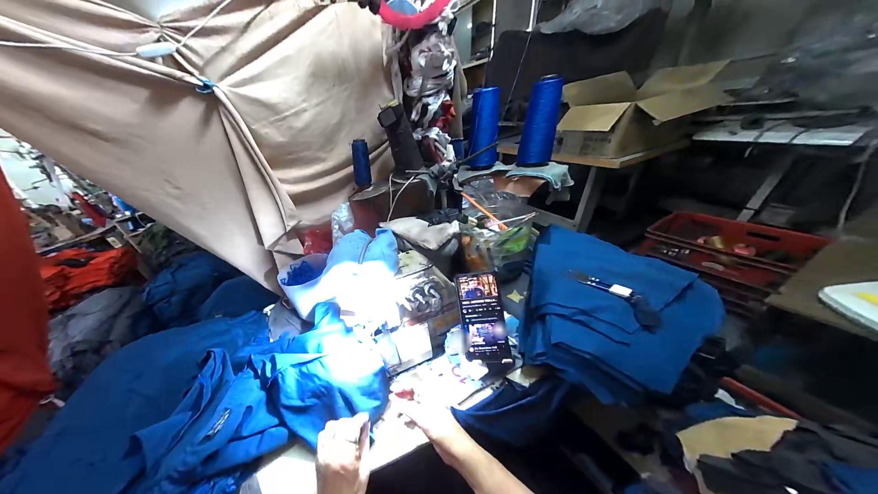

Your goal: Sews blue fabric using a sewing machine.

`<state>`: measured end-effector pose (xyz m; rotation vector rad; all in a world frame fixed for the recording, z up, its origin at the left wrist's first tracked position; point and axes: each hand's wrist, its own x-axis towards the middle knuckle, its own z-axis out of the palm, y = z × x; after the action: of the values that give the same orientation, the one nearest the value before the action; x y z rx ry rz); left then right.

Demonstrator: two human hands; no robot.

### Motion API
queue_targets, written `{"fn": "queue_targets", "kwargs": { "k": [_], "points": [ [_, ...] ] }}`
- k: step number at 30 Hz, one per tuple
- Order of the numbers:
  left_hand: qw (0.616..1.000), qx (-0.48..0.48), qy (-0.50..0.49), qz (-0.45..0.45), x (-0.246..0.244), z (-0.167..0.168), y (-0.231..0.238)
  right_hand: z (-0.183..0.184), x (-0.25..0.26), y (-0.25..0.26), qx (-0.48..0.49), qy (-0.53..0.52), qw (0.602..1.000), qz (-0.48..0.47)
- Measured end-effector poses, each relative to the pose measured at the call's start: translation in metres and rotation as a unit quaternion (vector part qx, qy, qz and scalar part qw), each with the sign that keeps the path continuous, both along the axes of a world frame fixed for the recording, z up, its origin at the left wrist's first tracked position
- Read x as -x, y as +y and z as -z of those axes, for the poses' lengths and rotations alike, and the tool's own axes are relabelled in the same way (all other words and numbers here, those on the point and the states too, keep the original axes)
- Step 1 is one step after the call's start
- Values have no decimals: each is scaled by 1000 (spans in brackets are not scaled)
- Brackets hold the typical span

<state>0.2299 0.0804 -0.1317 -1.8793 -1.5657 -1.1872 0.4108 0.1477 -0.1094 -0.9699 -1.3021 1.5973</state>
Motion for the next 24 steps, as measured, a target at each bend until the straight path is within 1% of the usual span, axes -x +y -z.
{"fn": "queue_targets", "kwargs": {
  "k": [3, 6, 10, 13, 16, 19, 21, 22, 24],
  "points": [
    [992, 65, -90, 58, 1, -21, -16, -2, 0, 4, -18, 1, 1000, 4],
    [986, 70, -127, 86, -2, -25, -23, -5, 11, 14, -84, 12, 996, 1],
    [984, 81, -122, 98, -6, -20, -26, 6, 20, 31, -142, -40, 989, 2],
    [988, 57, -115, 83, -10, -20, -25, 6, 14, 31, -151, -65, 986, -6],
    [996, 21, -83, 40, -18, -23, -16, -5, 8, 26, -137, -9, 991, 2],
    [1000, 4, -8, -14, -29, -19, 4, -23, 10, 18, -139, 30, 990, 15],
    [1000, -17, -16, -14, -34, -19, 14, -31, 10, 11, -159, 41, 986, 28],
    [999, -12, -30, -8, -34, -23, 15, -36, 9, 7, -173, 41, 983, 34],
    [998, 31, -60, -6, -32, -39, 9, -42, 4, 3, -193, 33, 979, 48]
  ]
}}
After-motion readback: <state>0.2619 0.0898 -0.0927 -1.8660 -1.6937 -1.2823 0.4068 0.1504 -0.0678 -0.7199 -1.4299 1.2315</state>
